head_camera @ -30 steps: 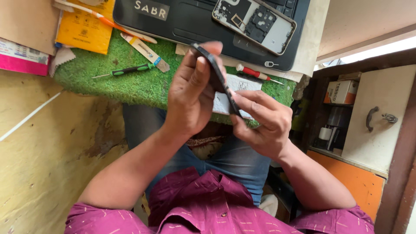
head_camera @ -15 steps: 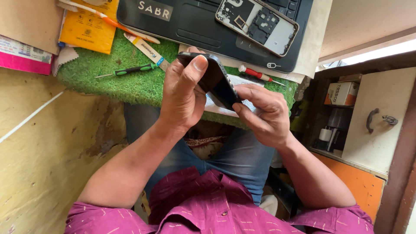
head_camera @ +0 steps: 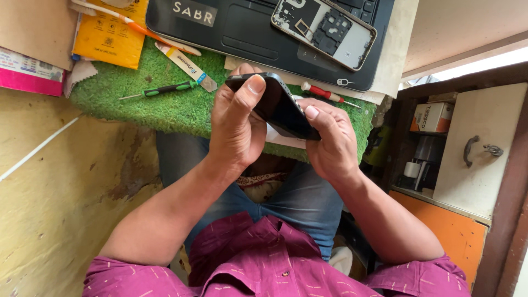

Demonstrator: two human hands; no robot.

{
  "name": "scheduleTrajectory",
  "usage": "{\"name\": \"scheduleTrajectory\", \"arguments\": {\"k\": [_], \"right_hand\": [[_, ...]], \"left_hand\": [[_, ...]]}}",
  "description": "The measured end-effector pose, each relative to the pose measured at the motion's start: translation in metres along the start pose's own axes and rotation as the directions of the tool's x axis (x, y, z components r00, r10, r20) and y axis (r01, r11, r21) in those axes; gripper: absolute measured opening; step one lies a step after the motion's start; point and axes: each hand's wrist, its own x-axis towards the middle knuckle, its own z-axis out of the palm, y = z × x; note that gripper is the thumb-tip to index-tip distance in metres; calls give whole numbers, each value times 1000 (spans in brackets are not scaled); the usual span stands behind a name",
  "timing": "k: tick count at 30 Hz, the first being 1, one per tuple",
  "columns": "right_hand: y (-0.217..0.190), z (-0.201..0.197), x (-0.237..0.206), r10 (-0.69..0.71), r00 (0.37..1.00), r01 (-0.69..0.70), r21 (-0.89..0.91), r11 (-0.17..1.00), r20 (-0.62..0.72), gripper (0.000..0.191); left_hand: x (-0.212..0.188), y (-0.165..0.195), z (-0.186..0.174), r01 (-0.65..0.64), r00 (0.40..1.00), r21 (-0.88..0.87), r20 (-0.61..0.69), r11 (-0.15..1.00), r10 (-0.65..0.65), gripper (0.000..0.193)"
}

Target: The person disassembles a smartphone, removes the battery, and manipulates internal components including a small circuit board. They then reinsert the battery and reassemble the phone, testing the device by pressing buttons and checking the screen.

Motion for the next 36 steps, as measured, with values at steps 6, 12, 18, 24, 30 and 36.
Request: {"name": "scheduleTrajectory", "arguments": {"k": [6, 12, 18, 24, 30, 36], "right_hand": [[3, -12, 4, 23, 999, -25, 80, 996, 35, 28], [3, -13, 5, 57, 998, -60, 115, 992, 26, 31], [3, -14, 7, 49, 998, -54, 118, 992, 44, 33], [5, -13, 7, 47, 999, -49, 118, 992, 19, 34], [6, -13, 8, 39, 999, -41, 119, 992, 22, 34], [6, -13, 8, 55, 998, -57, 125, 991, 18, 34]], "left_hand": [[-2, -2, 0, 13, 999, 9, 34, 1000, -14, 19], [-2, -3, 1, 32, 999, -4, 7, 999, -32, 17], [-1, -2, 2, 51, 999, -18, -9, 999, -51, 16], [0, -3, 2, 60, 998, -35, -23, 998, -61, 17], [0, -3, 2, 62, 998, -39, -18, 997, -62, 18], [0, -3, 2, 66, 998, -35, -14, 997, -66, 18]]}}
